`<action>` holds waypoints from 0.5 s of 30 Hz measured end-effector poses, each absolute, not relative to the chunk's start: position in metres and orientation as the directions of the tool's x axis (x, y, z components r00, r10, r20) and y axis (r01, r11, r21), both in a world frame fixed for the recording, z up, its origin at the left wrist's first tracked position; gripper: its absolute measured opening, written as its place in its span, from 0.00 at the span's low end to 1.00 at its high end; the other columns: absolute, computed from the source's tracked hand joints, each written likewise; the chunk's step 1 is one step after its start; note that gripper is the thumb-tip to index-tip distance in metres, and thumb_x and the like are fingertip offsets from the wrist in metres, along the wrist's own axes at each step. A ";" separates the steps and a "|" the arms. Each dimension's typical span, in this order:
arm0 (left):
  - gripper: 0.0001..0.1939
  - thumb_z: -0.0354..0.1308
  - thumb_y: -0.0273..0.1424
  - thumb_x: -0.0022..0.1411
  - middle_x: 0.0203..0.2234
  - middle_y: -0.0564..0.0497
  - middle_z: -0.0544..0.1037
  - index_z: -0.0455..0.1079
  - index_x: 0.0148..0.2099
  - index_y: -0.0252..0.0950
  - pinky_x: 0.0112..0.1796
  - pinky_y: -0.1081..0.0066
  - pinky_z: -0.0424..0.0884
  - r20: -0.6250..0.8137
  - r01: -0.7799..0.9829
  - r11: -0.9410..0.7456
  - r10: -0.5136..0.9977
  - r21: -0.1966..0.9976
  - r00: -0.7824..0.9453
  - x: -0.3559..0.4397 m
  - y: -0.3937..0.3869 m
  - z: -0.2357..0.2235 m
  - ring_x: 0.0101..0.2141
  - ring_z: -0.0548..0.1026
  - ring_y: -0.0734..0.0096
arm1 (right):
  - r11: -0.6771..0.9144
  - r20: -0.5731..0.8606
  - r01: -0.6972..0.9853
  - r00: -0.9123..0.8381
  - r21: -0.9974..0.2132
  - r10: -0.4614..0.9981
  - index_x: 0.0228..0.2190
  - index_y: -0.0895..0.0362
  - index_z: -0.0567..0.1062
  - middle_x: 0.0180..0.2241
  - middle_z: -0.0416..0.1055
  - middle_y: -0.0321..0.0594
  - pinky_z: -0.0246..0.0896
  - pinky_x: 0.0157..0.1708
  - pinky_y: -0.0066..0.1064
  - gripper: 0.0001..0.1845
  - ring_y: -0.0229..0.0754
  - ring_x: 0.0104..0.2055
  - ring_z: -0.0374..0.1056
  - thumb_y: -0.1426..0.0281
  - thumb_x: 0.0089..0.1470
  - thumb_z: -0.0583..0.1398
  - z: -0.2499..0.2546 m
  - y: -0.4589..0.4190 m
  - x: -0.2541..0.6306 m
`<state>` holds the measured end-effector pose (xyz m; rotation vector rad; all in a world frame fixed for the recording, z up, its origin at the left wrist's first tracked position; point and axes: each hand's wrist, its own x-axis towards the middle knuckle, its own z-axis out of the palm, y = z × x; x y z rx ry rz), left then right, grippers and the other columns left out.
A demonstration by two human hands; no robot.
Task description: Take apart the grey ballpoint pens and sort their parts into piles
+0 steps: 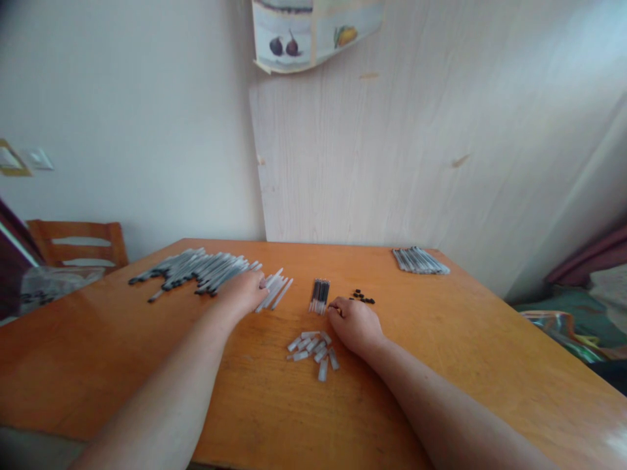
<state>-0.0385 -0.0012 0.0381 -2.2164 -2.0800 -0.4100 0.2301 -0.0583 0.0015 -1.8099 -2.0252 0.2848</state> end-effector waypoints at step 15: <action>0.10 0.54 0.31 0.53 0.34 0.41 0.80 0.75 0.37 0.40 0.38 0.64 0.66 0.213 0.995 -0.077 0.975 0.060 0.062 -0.028 -0.012 0.043 0.40 0.76 0.52 | 0.147 0.186 0.902 -0.076 -0.405 0.980 0.35 0.52 0.79 0.34 0.78 0.40 0.56 0.35 0.27 0.14 0.42 0.37 0.71 0.64 0.57 0.54 0.001 -0.058 0.231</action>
